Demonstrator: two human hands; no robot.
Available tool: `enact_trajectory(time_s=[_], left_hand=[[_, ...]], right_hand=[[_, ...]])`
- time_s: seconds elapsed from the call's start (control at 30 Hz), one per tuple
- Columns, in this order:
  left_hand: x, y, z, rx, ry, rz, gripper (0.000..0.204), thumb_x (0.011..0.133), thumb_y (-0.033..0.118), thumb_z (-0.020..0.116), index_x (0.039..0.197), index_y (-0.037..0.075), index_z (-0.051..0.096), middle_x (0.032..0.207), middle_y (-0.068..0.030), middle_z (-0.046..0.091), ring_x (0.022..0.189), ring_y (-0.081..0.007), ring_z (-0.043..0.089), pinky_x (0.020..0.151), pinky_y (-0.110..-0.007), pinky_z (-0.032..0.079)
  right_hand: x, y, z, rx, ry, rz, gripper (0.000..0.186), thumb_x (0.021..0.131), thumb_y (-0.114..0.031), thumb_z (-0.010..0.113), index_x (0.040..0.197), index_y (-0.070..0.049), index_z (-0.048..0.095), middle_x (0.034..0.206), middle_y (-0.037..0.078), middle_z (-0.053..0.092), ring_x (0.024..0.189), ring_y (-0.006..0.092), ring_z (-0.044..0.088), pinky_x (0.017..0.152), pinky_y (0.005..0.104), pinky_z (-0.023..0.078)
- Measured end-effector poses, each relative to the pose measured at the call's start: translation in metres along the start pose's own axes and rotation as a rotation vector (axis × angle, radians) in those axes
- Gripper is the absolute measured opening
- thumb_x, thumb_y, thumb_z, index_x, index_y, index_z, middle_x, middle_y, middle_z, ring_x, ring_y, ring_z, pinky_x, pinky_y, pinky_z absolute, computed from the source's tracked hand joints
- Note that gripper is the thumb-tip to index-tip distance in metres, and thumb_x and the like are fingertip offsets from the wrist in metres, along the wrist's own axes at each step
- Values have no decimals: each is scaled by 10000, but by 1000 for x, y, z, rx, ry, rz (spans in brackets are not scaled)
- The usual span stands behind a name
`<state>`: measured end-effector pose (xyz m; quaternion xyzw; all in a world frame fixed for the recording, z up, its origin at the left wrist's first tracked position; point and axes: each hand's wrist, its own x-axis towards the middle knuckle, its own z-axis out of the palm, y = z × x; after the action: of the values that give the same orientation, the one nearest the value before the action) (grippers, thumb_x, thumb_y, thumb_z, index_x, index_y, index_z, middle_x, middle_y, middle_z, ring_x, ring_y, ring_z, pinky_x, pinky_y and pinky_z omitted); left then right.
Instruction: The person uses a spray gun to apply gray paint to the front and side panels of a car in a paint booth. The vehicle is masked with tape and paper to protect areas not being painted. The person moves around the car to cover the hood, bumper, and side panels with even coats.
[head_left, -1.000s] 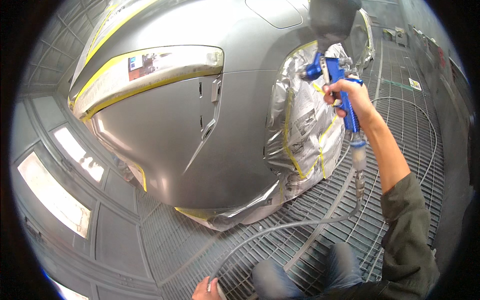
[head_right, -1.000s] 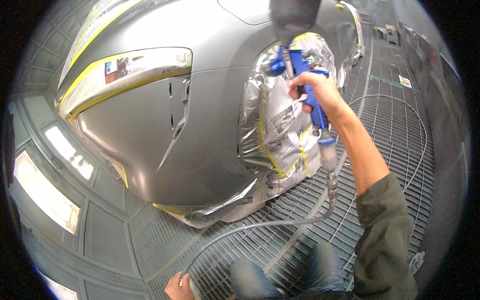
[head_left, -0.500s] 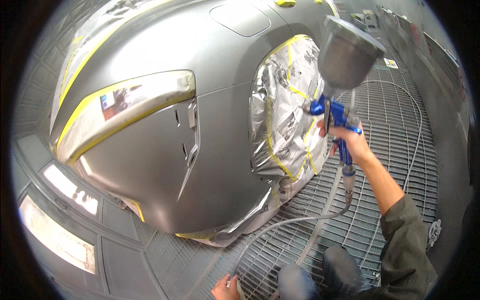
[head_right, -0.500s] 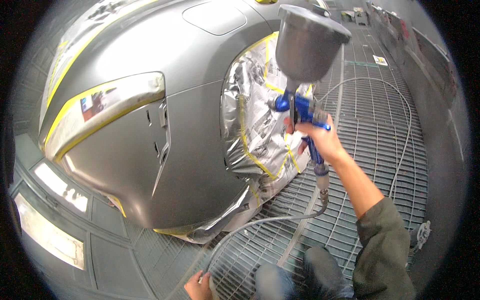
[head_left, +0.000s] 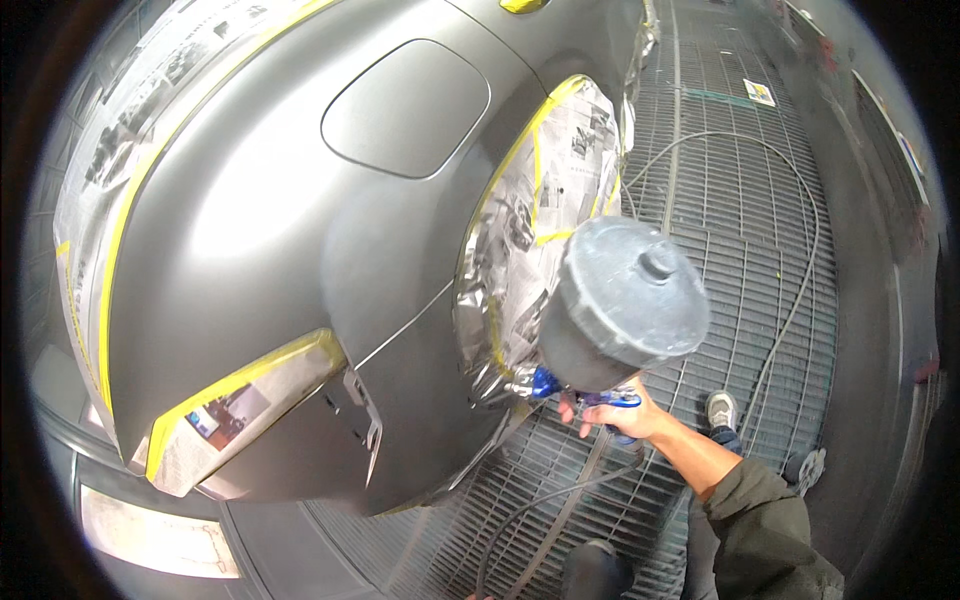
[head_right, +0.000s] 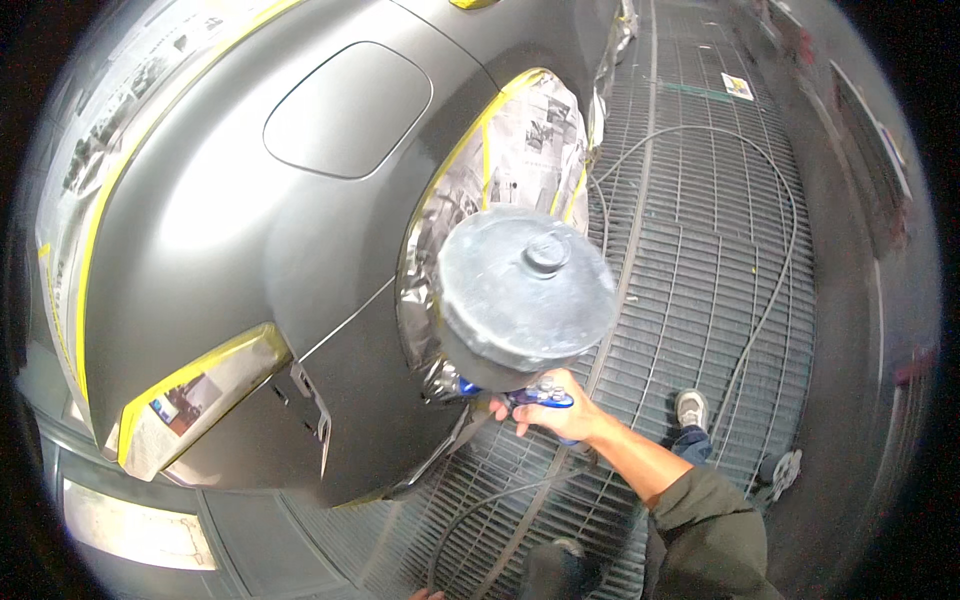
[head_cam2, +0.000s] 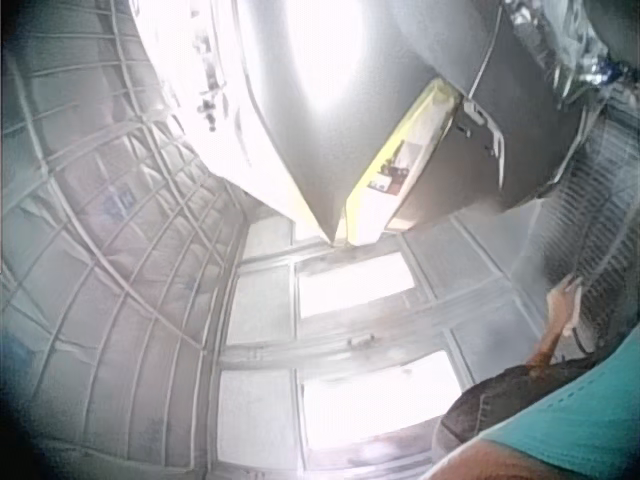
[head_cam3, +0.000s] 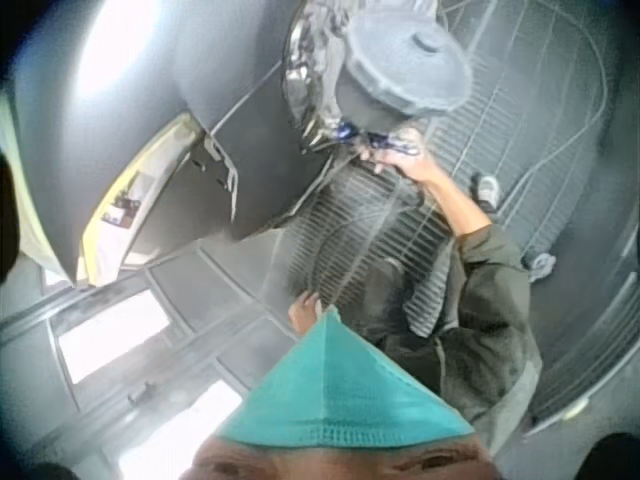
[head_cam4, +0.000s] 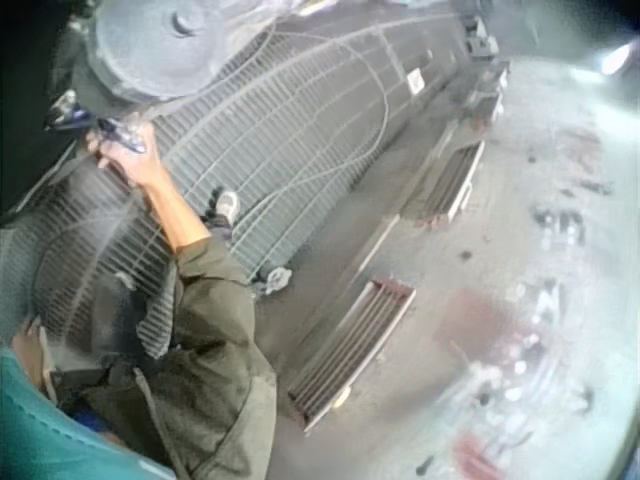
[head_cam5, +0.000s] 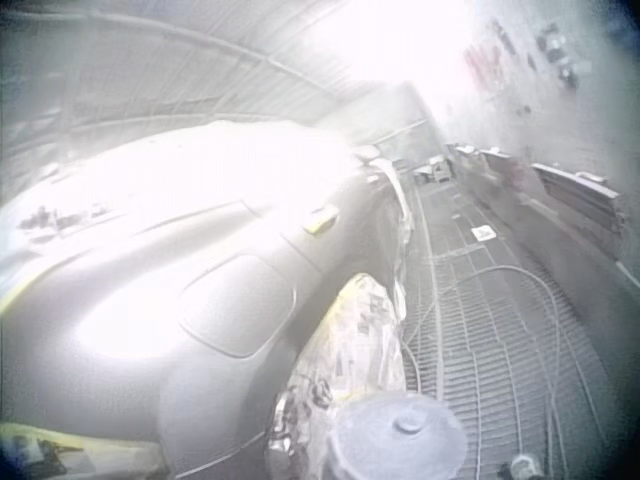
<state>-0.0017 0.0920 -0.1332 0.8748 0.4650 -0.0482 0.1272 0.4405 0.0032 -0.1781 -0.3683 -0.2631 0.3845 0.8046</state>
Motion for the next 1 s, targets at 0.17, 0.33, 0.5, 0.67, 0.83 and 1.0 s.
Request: enact_trajectory(time_s=[0.17,0.33,0.5,0.67,0.83,1.0], left_hand=[[12,48,22,-215,-119,-243,300,922,322,648,1133,127,734,1073,-161,725,939,-411,661,822,-491,508],[25,150,18,-173,-83,-245,341,945,312,612,1195,101,707,1088,-238,702,976,-447,658,816,-483,512],[44,231,11,-186,-134,-381,331,955,286,595,1211,105,702,1149,-241,687,1059,-444,645,901,-468,509],[61,281,14,-260,-149,-120,390,946,339,610,1241,97,686,1160,-237,687,1108,-431,632,953,-468,483],[74,333,-17,-361,-186,-316,400,968,336,584,1202,30,693,1110,-242,701,1017,-421,668,910,-439,504],[54,301,-27,-386,-30,-282,354,947,261,637,1161,-16,691,1078,-263,693,988,-421,668,851,-429,520]], right_hand=[[57,-50,-58,-75,-88,29,224,759,10,645,977,59,667,937,137,707,666,143,644,522,255,520],[88,-106,-114,-118,141,63,208,756,-11,648,943,71,688,872,132,722,612,129,627,497,250,494],[119,-167,-170,-238,276,72,221,758,-14,627,956,65,686,885,116,714,673,140,647,502,265,513],[152,-227,-202,-424,510,-116,212,795,-43,583,975,31,666,877,76,684,688,133,625,505,265,511],[167,-261,-191,-657,736,-250,218,818,-69,564,988,2,681,838,27,662,598,72,552,498,238,466],[126,-262,-141,-599,467,16,180,757,-76,604,918,-19,661,738,15,621,531,74,524,469,232,423]])
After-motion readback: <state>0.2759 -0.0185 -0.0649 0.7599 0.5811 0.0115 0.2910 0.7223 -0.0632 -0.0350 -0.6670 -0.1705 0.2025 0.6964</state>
